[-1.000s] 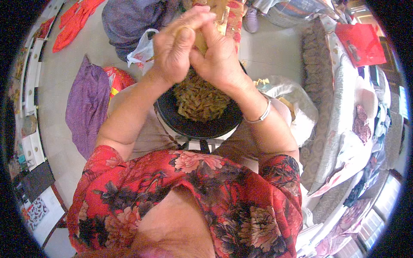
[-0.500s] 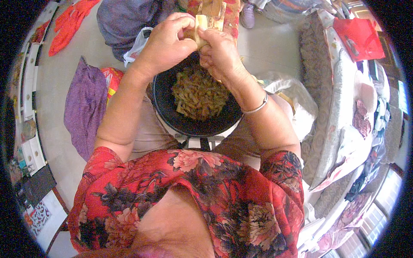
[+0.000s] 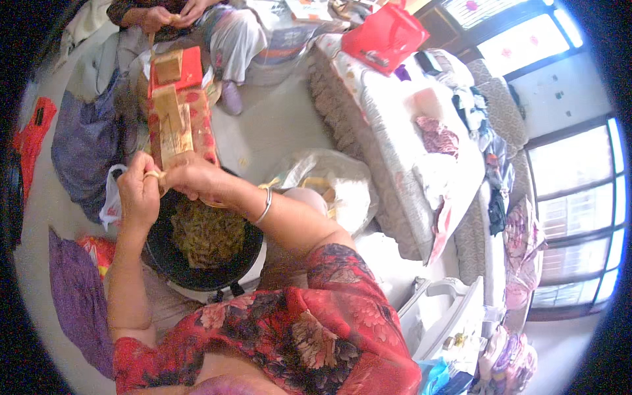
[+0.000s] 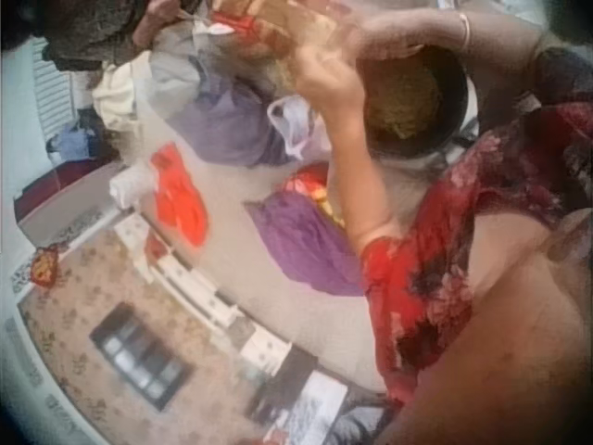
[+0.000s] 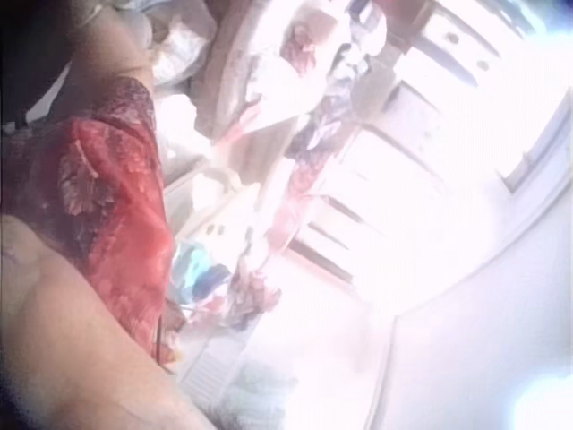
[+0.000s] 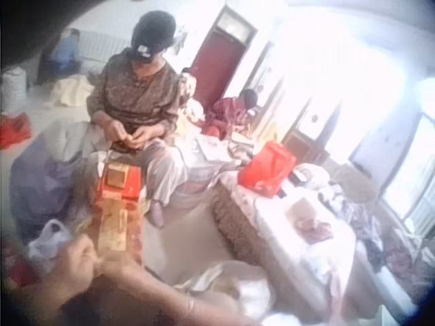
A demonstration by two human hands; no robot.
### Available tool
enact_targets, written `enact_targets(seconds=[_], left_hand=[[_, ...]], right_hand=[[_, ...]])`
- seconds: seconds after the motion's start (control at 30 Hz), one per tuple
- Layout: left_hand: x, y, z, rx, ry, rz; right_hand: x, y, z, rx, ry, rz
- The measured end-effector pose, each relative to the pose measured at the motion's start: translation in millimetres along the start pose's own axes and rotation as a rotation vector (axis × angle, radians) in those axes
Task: The person weaves a small basket by hand, interlacing thin strips of material around a rectangular frame. They repeatedly pull and tuck the strips to secure the weave while seated on the floor.
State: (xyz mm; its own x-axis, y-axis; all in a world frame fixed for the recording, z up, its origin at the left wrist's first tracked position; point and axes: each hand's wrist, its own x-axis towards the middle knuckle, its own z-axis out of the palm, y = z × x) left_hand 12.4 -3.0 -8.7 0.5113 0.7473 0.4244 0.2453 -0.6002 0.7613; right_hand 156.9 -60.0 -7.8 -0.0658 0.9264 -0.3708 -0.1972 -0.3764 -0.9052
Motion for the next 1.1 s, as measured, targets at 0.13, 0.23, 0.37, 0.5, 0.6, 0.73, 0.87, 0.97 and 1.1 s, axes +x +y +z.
enact_targets(seconds=[0.13, 0.23, 0.37, 0.5, 0.6, 0.73, 0.87, 0.97, 1.1], left_hand=[[0.0, -12.5, 3.1, -0.096, -0.076, -0.176], [-1.2, -12.4, 0.1, -0.126, -0.162, -0.263], [0.9, 0.9, -11.3, 0.061, -0.174, -0.18], [5.8, 7.1, -15.2, 0.13, -0.153, -0.173], [7.4, 2.7, -14.9, 0.172, -0.123, -0.11], [8.0, -6.1, -15.5, -0.035, -0.175, -0.004], [1.1, -4.5, -28.5, -0.055, -0.313, 0.037], [1.2, -22.1, -20.4, -0.085, -0.395, -0.03], [3.7, -13.4, -38.9, -0.706, -0.539, -0.29]], right_hand=[[-3.0, 3.7, 5.8, -0.226, 0.085, -0.371], [0.2, 11.9, -2.9, -0.315, 0.017, -0.417], [1.9, 15.3, -8.0, 0.034, -0.144, -0.258], [-2.3, 17.1, -21.3, 0.502, -0.38, 0.007], [0.4, 22.5, -23.5, 0.635, -0.461, -0.04], [0.4, 21.6, -12.9, 0.501, -0.249, -0.059], [0.4, 13.2, -7.7, 0.289, -0.079, -0.076], [0.9, 15.6, -7.7, 0.282, -0.102, -0.094], [-7.9, -3.1, -16.7, 0.159, -0.145, -0.256]])
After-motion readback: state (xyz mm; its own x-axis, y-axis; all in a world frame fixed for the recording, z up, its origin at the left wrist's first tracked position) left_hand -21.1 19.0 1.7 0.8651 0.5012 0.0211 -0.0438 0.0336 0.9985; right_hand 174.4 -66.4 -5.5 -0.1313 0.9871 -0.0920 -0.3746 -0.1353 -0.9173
